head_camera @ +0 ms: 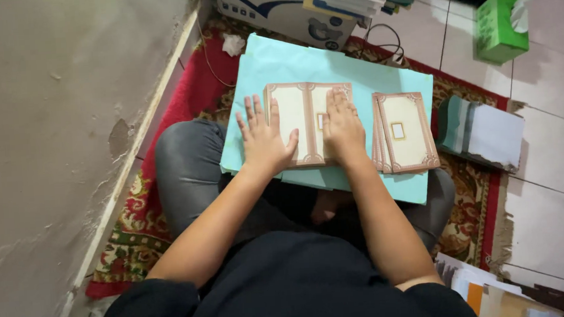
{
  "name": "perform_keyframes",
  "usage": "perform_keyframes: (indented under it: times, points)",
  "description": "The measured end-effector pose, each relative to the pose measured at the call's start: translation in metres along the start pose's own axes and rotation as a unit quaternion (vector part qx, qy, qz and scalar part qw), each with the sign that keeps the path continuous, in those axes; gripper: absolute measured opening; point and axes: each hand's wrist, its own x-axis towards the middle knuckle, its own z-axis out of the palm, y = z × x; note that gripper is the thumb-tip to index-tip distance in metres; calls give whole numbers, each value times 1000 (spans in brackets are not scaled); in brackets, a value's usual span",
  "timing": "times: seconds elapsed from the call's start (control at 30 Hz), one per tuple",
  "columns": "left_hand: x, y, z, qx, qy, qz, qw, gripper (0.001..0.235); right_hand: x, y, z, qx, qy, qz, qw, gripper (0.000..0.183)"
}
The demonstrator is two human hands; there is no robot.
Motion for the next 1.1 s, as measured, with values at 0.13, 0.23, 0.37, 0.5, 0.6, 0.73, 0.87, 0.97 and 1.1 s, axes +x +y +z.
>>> perform_keyframes:
  times: [0.13, 0.23, 0.37, 0.5, 0.6, 0.73, 0.87, 0.97, 1.1]
  points:
    - [11, 24, -20, 47, -11, 51, 998, 62, -3, -8, -7, 6, -5, 23, 1000, 58]
    - [43, 30, 12, 66, -8, 103, 992, 53, 1, -11, -11, 2, 0, 32, 999, 57]
    - [80, 21, 50, 35, -39, 122, 991, 52, -2, -11, -9, -3, 1, 33, 999, 58]
    - [67, 26, 19, 0, -71, 155, 985, 59, -5, -9, -4, 3, 16, 29, 999, 58]
    - [32, 24, 31, -5, -50, 205, 978, 63, -3, -5, 1, -7, 34, 16, 999, 57]
    - [-6, 26, 5, -8, -49, 199, 979, 66, -4, -8, -4, -13, 35, 14, 999, 58]
    - [-10, 27, 0, -11, -87, 152, 984, 72, -12, -8, -6, -10, 4, 0, 1000, 60]
    - [-6, 28, -2, -17, -91, 146, 985, 74, -27, -15, -18, 0, -16, -13, 1000, 61]
    - [-7, 27, -2, -17, -83, 159, 984, 70, -65, -28, -17, -20, -19, -28, 999, 62]
